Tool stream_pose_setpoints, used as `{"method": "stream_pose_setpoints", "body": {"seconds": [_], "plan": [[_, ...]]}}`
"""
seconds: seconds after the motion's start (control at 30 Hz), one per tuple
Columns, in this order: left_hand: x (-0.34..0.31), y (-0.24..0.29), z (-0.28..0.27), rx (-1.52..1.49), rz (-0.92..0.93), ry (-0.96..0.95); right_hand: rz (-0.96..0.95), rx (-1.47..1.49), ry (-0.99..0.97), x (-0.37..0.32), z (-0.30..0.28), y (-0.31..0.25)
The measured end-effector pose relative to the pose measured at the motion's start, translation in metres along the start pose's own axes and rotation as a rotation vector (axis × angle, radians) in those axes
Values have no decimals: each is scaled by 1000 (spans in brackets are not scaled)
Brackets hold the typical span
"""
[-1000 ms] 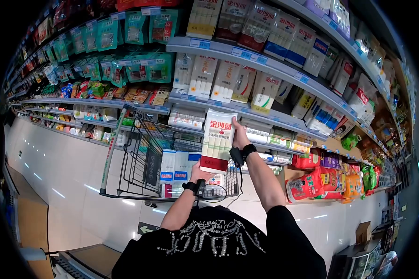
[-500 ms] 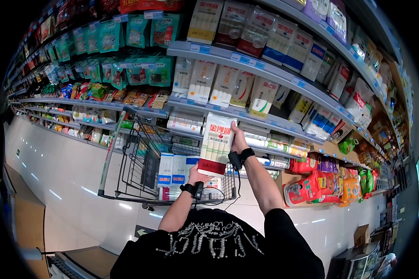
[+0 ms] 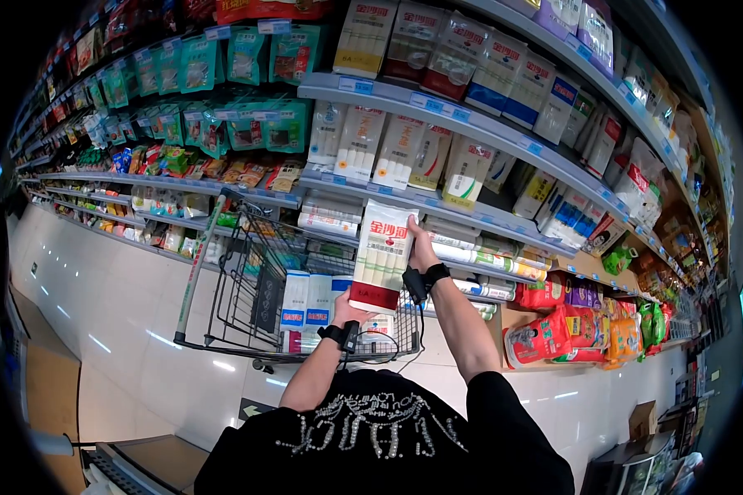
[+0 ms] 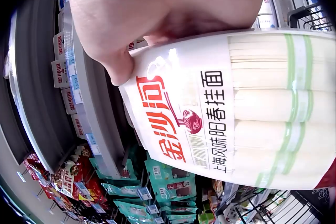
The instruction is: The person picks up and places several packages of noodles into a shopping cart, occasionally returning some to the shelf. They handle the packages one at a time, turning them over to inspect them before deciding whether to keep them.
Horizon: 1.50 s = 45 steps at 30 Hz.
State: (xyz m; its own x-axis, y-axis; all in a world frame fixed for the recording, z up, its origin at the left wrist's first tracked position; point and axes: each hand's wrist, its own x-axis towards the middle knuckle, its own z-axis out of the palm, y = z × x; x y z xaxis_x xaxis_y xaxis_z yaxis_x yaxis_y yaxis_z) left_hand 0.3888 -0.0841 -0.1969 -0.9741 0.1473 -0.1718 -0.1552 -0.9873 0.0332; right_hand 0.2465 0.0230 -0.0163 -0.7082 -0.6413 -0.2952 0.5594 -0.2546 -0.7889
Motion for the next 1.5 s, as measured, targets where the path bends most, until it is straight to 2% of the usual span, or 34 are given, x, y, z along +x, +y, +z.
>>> {"method": "stream_pose_setpoints", "body": {"seconds": [0.07, 0.13, 0.17, 0.2, 0.27, 0.33, 0.37, 0.43, 0.47, 0.5, 0.53, 0.6, 0.63, 0.67, 0.7, 0.73, 0.8, 0.87, 0.9, 0.93, 1.0, 1.07, 1.2, 1.23, 1.33, 1.4, 1.43, 1.47, 1.5], "plan": [[-2, -1, 6, 2, 3, -8, 3, 3, -61, 0, -6, -1], [-4, -1, 14, 9, 0, -17, -125, -209, -77, 4, -17, 3], [-5, -1, 19, -5, 21, 14, -93, -222, -94, 0, -20, 3], [-5, 0, 24, -19, 44, 45, -149, -327, -138, 1, -24, 9], [15, 4, 3, -14, 36, -20, -137, -475, -23, -6, -23, 13], [36, 1, -22, 712, 391, -201, -159, -501, -8, -3, -28, 2], [19, 4, 34, 86, 82, -54, -166, -530, 0, -2, -25, -9], [31, 10, 64, 188, 81, -77, -241, -551, 13, 2, -21, -34], [36, 16, 88, 227, 70, -111, -204, -604, 53, 9, -20, -53], [39, 24, 120, 254, 73, -102, -290, -554, 32, 12, -15, -73], [60, 36, 127, 287, 83, -119, -370, -502, 7, 14, -7, -92], [93, 66, 162, 482, 106, -63, -424, -450, -25, 26, 3, -141], [90, 69, 207, 604, 241, -138, -459, -433, -35, 29, 12, -167], [101, 82, 237, 677, 298, -163, -494, -415, -45, 29, 23, -194], [118, 102, 261, 754, 330, -110, -559, -386, -88, 26, 37, -218], [126, 114, 293, 885, 398, -157, -624, -360, -128, 22, 49, -242], [118, 123, 372, 1194, 571, -19, -775, -396, -214, 32, 59, -293], [142, 142, 418, 1263, 841, -120, -796, -396, -283, 21, 76, -333], [131, 136, 451, 1459, 988, -18, -815, -410, -277, 23, 79, -351], [141, 146, 468, 1526, 1024, -71, -846, -441, -278, 28, 78, -366], [166, 165, 493, 1863, 1189, -6, -869, -486, -252, 33, 76, -386], [188, 165, 507, 2107, 1450, 102, -925, -551, -274, 35, 76, -393], [236, 162, 499, 2067, 1346, 59, -1029, -715, -97, 60, 58, -401], [257, 169, 490, 2026, 1258, 50, -1052, -716, -99, 66, 53, -402], [265, 156, 486, 2170, 1152, 203, -1028, -837, 15, 76, 43, -406], [285, 156, 478, 2214, 1180, 230, -1022, -833, 35, 89, 35, -410], [289, 150, 477, 2265, 1126, 281, -980, -857, 54, 95, 31, -413], [298, 154, 474, 2270, 979, 181, -933, -879, 74, 105, 24, -415], [306, 156, 470, 2224, 906, 230, -936, -991, 123, 120, 15, -421]]}}
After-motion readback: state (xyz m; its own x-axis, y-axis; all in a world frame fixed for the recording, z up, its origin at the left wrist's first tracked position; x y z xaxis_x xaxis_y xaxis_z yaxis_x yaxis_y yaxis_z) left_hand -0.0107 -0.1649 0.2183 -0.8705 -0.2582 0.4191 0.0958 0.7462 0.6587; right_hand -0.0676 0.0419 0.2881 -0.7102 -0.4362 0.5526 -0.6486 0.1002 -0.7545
